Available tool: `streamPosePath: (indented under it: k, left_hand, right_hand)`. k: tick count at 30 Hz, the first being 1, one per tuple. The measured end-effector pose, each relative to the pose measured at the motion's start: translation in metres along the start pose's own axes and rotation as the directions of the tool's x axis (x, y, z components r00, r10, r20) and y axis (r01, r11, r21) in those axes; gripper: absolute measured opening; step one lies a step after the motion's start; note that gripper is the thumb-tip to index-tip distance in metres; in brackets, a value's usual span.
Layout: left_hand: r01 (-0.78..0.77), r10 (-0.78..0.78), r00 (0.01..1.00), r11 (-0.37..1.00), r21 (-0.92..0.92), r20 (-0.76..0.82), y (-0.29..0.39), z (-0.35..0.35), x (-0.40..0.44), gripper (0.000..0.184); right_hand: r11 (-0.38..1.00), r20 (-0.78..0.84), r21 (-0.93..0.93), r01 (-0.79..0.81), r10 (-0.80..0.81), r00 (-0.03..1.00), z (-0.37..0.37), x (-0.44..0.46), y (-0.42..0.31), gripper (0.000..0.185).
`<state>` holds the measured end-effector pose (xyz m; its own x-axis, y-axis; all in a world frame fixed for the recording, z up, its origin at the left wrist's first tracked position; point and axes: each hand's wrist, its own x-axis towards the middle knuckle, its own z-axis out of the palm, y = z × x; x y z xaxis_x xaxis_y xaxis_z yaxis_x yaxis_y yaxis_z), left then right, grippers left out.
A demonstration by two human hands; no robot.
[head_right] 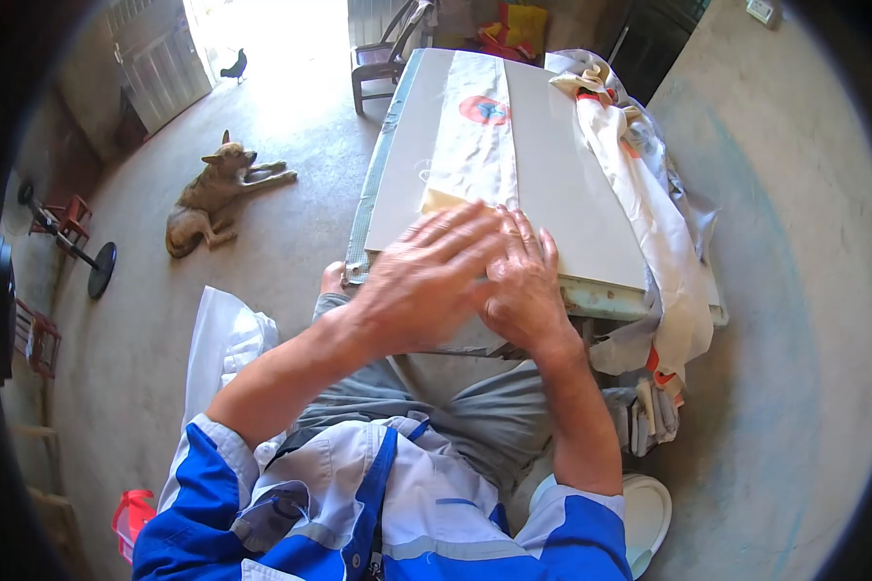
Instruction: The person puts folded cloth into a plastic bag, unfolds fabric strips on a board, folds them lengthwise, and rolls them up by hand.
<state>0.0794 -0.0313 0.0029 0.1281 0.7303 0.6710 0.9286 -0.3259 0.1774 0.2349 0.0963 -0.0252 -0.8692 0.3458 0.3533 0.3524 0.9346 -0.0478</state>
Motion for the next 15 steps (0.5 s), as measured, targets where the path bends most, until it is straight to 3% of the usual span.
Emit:
streamPosePath:
  k: [4, 8, 15]
  left_hand:
    - [0.131, -0.123, 0.989, 0.985, -0.111, 0.079, 0.001, 0.031, 0.021, 0.071]
    - [0.251, -0.235, 0.951, 0.966, -0.056, 0.2, -0.017, 0.037, 0.019, 0.093]
    - [0.31, -0.332, 0.892, 0.943, 0.121, 0.305, -0.026, 0.025, 0.01, 0.096]
  right_hand:
    - [1.0, 0.022, 0.023, -0.005, 0.005, 1.0, -0.001, -0.001, -0.001, 0.073]
    - [1.0, -0.036, -0.011, -0.027, 0.027, 0.999, 0.008, 0.002, 0.0, 0.077]
    - [0.999, -0.011, 0.028, -0.037, 0.037, 0.999, -0.001, 0.003, -0.005, 0.078]
